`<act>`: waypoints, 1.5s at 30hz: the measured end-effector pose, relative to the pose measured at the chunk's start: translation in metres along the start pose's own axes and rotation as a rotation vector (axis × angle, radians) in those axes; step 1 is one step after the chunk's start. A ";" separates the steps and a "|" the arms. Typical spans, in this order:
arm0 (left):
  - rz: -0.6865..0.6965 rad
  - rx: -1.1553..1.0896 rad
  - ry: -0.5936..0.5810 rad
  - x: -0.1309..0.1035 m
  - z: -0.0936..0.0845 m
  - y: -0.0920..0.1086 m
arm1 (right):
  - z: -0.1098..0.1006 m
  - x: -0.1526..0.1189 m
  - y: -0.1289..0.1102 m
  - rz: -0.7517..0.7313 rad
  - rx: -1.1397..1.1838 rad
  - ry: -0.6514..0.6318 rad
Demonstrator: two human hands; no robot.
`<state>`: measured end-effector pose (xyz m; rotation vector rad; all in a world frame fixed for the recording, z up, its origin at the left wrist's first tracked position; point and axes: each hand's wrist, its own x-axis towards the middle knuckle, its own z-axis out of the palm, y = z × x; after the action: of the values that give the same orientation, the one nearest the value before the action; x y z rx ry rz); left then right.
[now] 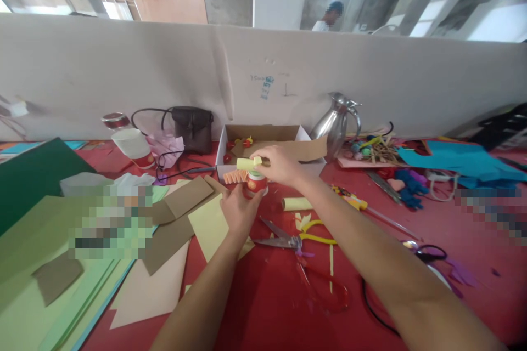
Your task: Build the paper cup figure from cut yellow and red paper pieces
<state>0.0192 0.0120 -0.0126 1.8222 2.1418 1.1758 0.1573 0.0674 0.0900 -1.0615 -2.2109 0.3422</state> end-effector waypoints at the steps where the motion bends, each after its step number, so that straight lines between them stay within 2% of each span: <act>1: -0.005 -0.001 -0.003 0.000 0.000 0.000 | 0.001 0.001 -0.001 0.005 -0.030 -0.008; 6: -0.022 0.008 -0.014 0.000 -0.002 0.002 | 0.000 0.004 -0.004 0.102 -0.056 -0.067; 10: -0.004 0.044 -0.049 0.002 -0.002 0.002 | 0.001 0.002 -0.003 0.137 -0.105 -0.020; 13: 0.011 0.057 -0.053 0.002 -0.001 0.002 | 0.005 0.000 -0.002 0.144 -0.114 0.003; 23: 0.045 0.021 -0.038 0.001 0.004 -0.001 | 0.004 -0.002 0.001 0.132 -0.050 -0.032; 28: 0.069 0.016 -0.045 0.002 0.003 -0.004 | -0.007 -0.001 -0.004 0.107 0.047 -0.011; 34: 0.069 0.002 -0.044 0.002 0.002 -0.005 | -0.025 -0.004 -0.015 0.187 0.098 -0.055; 45: 0.090 0.029 -0.043 0.001 0.002 -0.005 | -0.026 -0.005 -0.009 0.152 0.105 -0.060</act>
<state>0.0155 0.0139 -0.0163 1.9567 2.0849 1.1171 0.1717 0.0564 0.1120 -1.1782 -2.1438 0.5567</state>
